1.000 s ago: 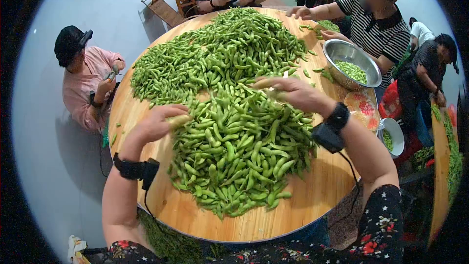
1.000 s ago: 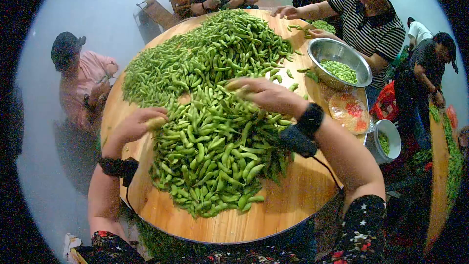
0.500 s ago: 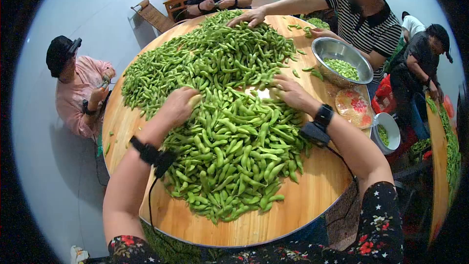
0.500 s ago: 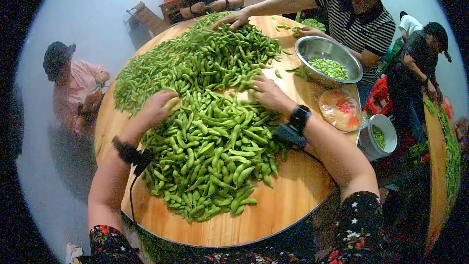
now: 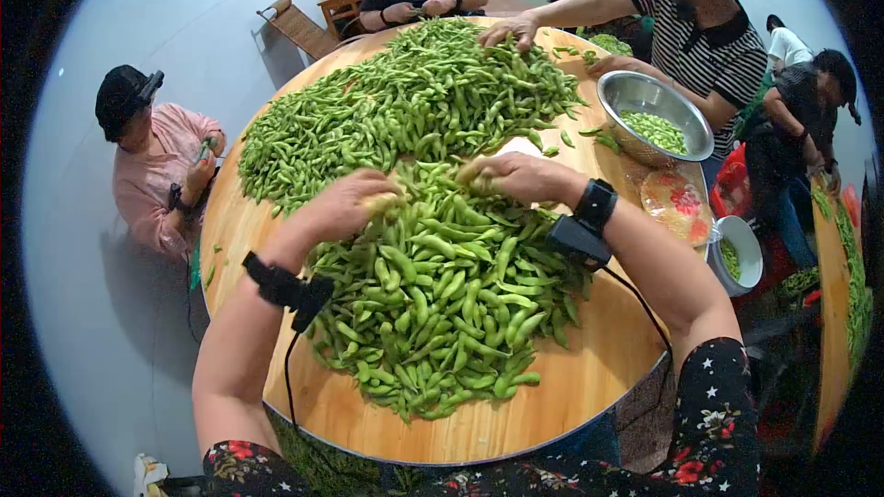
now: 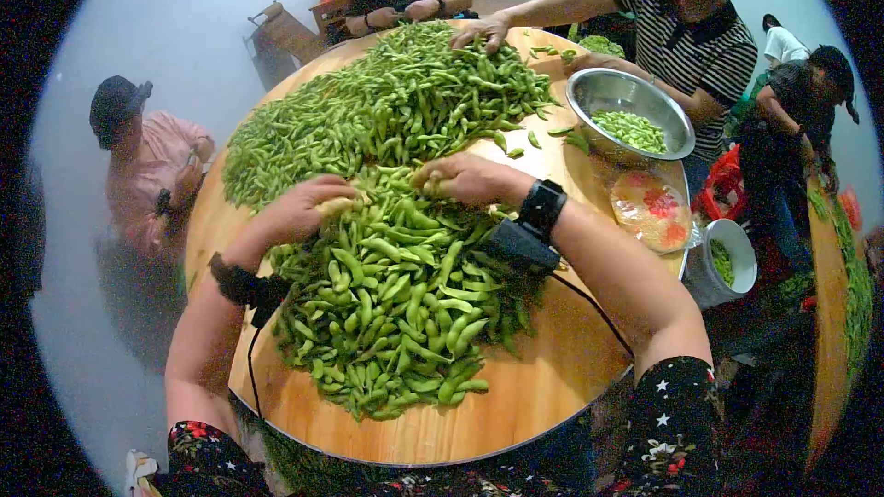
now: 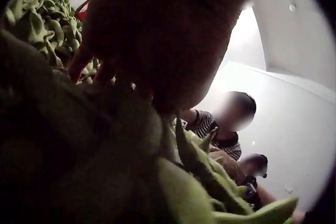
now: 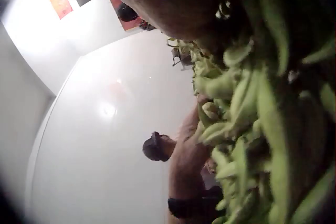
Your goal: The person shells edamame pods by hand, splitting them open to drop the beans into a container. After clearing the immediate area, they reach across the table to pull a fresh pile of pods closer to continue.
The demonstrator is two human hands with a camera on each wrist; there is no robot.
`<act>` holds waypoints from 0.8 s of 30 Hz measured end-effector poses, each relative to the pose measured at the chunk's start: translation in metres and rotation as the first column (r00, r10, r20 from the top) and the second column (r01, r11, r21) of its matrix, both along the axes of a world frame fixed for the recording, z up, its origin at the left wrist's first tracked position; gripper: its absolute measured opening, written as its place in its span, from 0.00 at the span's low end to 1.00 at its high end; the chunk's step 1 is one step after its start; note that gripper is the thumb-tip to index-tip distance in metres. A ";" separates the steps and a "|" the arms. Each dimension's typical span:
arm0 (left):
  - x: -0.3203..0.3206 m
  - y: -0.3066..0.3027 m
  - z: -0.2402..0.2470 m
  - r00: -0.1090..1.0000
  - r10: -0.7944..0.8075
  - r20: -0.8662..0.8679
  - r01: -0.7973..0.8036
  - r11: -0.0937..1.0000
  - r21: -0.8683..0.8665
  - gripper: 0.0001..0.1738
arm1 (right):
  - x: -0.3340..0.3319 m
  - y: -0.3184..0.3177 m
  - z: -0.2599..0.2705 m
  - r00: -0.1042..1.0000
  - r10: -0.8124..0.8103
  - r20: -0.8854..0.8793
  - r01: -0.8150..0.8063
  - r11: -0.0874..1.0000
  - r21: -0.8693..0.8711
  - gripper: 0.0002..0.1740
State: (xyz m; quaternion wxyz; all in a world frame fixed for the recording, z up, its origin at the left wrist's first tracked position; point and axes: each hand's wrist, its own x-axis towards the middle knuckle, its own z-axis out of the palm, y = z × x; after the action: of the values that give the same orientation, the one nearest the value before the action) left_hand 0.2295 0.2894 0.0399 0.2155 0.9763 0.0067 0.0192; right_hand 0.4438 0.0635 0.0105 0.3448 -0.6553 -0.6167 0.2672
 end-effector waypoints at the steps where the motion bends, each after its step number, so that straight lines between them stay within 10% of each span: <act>1: -0.010 0.009 0.004 0.993 0.108 0.037 -0.110 0.991 0.071 0.20 | 0.004 0.004 0.007 0.994 -0.101 0.027 0.102 0.994 -0.034 0.15; 4: -0.054 0.042 0.004 0.883 0.470 0.009 -0.469 0.879 0.089 0.20 | 0.011 0.027 0.008 0.926 -0.190 0.328 0.148 0.978 0.148 0.13; 10: -0.090 0.078 -0.032 0.713 0.698 -0.058 -0.673 0.706 0.223 0.23 | 0.033 0.101 -0.024 0.876 -0.081 0.475 0.016 0.990 0.139 0.14; 15: -0.041 0.084 -0.044 0.894 0.438 0.099 -0.430 0.898 -0.090 0.24 | 0.047 0.126 -0.029 0.839 -0.121 0.531 0.139 0.990 0.006 0.20; 18: -0.018 0.067 -0.025 0.890 0.455 0.029 -0.456 0.886 0.083 0.22 | 0.044 0.111 -0.023 0.877 -0.097 0.470 0.104 0.994 0.012 0.23; 24: -0.019 0.050 -0.031 0.996 -0.012 0.092 -0.015 0.959 0.283 0.21 | 0.015 0.051 -0.016 0.976 0.095 0.195 -0.063 0.984 -0.164 0.21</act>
State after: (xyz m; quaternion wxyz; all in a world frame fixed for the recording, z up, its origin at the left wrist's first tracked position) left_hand 0.2102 0.3394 0.0094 0.0735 0.9951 -0.0054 0.0656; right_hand 0.4590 0.1141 -0.0055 0.2165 -0.6790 -0.6513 0.2605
